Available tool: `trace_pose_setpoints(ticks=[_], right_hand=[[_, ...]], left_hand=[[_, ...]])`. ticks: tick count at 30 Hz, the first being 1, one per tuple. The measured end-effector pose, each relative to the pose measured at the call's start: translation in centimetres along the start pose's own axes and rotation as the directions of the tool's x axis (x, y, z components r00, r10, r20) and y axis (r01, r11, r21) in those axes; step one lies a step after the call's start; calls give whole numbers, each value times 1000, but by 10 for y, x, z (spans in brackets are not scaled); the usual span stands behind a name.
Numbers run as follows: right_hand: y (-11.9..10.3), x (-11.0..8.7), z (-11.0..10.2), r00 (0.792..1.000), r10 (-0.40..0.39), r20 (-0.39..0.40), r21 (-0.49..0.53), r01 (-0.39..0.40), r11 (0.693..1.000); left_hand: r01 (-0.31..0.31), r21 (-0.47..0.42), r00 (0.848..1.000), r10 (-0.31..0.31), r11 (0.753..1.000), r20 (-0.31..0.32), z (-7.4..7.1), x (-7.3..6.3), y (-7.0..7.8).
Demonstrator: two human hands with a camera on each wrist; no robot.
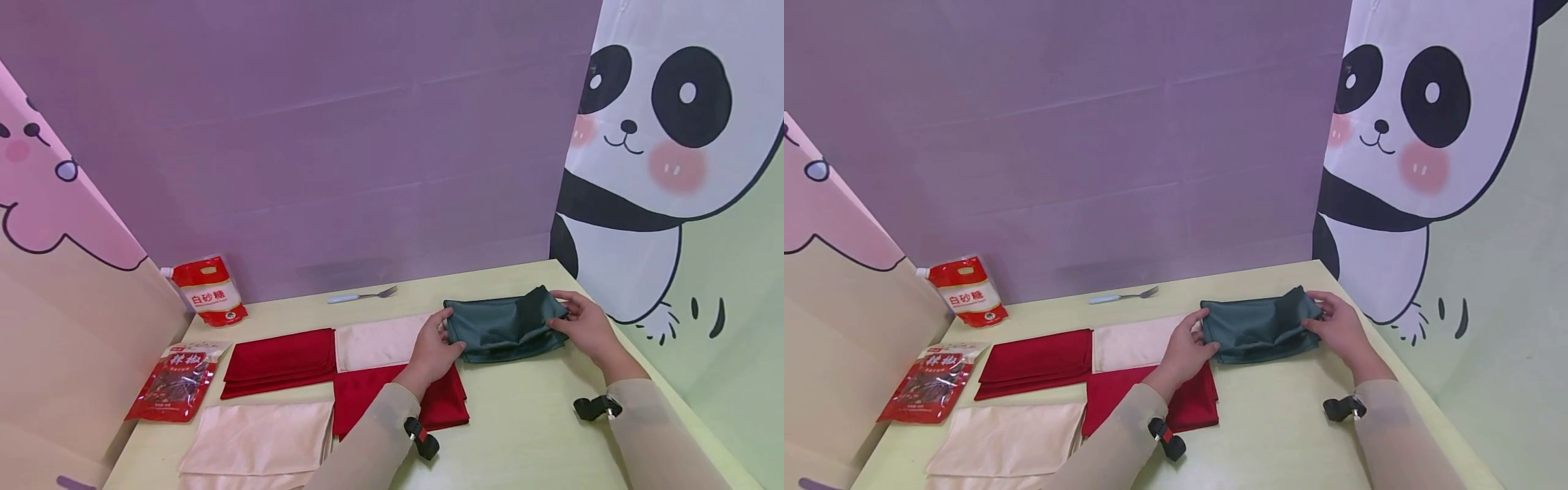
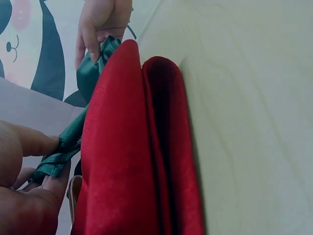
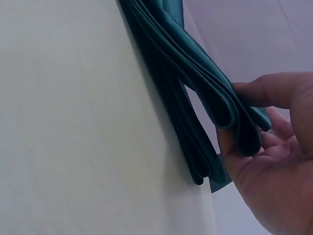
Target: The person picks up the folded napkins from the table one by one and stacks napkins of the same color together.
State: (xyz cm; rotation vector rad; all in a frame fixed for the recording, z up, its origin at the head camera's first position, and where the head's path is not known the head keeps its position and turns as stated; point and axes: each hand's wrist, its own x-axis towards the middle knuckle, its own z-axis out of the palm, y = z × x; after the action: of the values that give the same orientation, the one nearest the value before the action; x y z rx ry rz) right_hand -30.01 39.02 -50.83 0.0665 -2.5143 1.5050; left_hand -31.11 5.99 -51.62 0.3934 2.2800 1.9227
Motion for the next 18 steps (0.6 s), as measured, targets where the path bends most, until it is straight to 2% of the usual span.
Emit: trace_pose_setpoints(ticks=[4, 9, 18], right_hand=[[5, 5, 1, 998, 4, -60, 8, -4, 1000], [7, 9, 5, 992, 30, -121, -15, -33, 999], [7, 14, 7, 977, 78, -198, -36, -87, 996]], left_hand=[[-32, -10, 999, 32, 999, 33, 0, 2, 0], [-58, 20, 997, 56, 998, 59, -2, 3, 3], [-41, 14, 995, 40, 999, 92, 1, 5, 8]])
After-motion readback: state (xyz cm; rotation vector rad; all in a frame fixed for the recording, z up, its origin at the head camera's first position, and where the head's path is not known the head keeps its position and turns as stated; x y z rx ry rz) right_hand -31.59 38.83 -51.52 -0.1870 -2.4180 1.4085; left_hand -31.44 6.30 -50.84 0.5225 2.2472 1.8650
